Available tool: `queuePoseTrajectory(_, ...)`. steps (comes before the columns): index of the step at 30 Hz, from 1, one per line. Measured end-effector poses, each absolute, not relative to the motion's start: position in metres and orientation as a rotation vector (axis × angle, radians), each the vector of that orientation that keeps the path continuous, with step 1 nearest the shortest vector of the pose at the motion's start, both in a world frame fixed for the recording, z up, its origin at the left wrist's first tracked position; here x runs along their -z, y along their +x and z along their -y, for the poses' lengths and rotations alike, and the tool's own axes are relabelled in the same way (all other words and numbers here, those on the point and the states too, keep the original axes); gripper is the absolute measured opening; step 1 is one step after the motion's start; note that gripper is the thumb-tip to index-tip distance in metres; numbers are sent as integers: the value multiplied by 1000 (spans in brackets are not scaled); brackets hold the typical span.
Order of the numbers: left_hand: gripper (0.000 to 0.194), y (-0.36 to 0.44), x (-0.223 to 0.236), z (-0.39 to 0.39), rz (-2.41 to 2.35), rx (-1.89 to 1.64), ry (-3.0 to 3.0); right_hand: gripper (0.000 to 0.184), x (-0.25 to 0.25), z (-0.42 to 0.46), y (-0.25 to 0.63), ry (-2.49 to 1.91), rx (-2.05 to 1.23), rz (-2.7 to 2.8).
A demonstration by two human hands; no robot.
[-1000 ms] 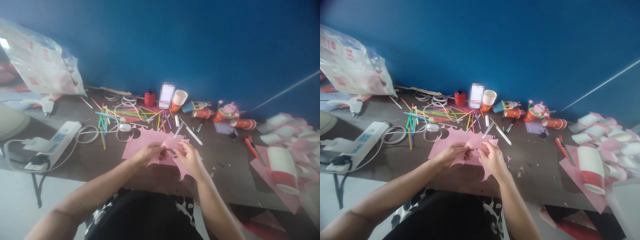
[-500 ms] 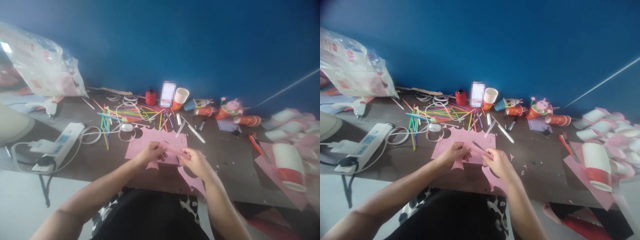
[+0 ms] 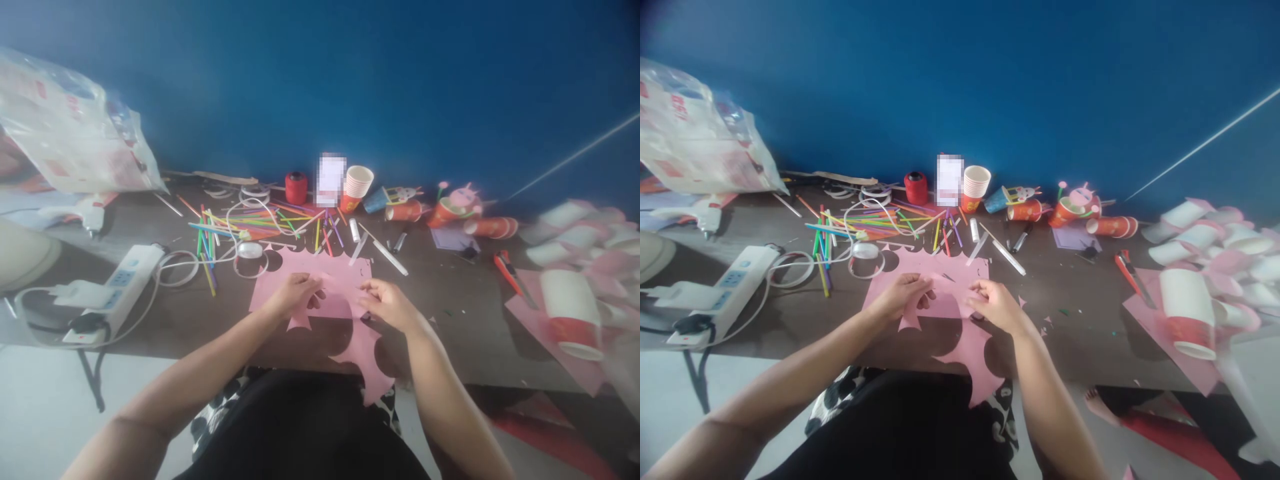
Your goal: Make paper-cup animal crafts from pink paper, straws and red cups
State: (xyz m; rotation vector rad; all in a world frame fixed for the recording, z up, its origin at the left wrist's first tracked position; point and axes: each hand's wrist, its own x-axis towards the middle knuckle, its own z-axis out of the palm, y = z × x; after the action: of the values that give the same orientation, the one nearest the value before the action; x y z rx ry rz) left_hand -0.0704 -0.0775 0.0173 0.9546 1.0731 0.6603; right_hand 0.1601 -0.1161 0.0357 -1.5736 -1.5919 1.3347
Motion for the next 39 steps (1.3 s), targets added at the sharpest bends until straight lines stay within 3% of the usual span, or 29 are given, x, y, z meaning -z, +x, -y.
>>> queuePoseTrajectory(8, 27, -80, -6, 69, -1057, -698, 789, 42, -19, 107, 169, -1454, -1499, 1327)
queuePoseTrajectory(11, 26, -82, -3, 70, -1053, -699, 756, 45, -17, 108, 168, -1548, -1329, 1384)
queuePoseTrajectory(15, 22, -84, 1, 71, -1032, -717, 725, 41, -15, 109, 169, -1631, -1064, 1438)
queuePoseTrajectory(24, 18, -86, -5, 72, -1005, -703, 675, 34, -14, 107, 174, -1668, -1062, 1537)
queuePoseTrajectory(33, 29, -72, -27, 87, -955, -677, 933, 29, -43, 116, 148, -1573, -702, 1977)
queuePoseTrajectory(36, 29, -69, -36, 88, -996, -604, 977, 16, -50, 118, 136, -1594, -785, 2012)
queuePoseTrajectory(39, 28, -69, -41, 87, -990, -519, 1084, 17, -56, 119, 130, -1585, -954, 2047)
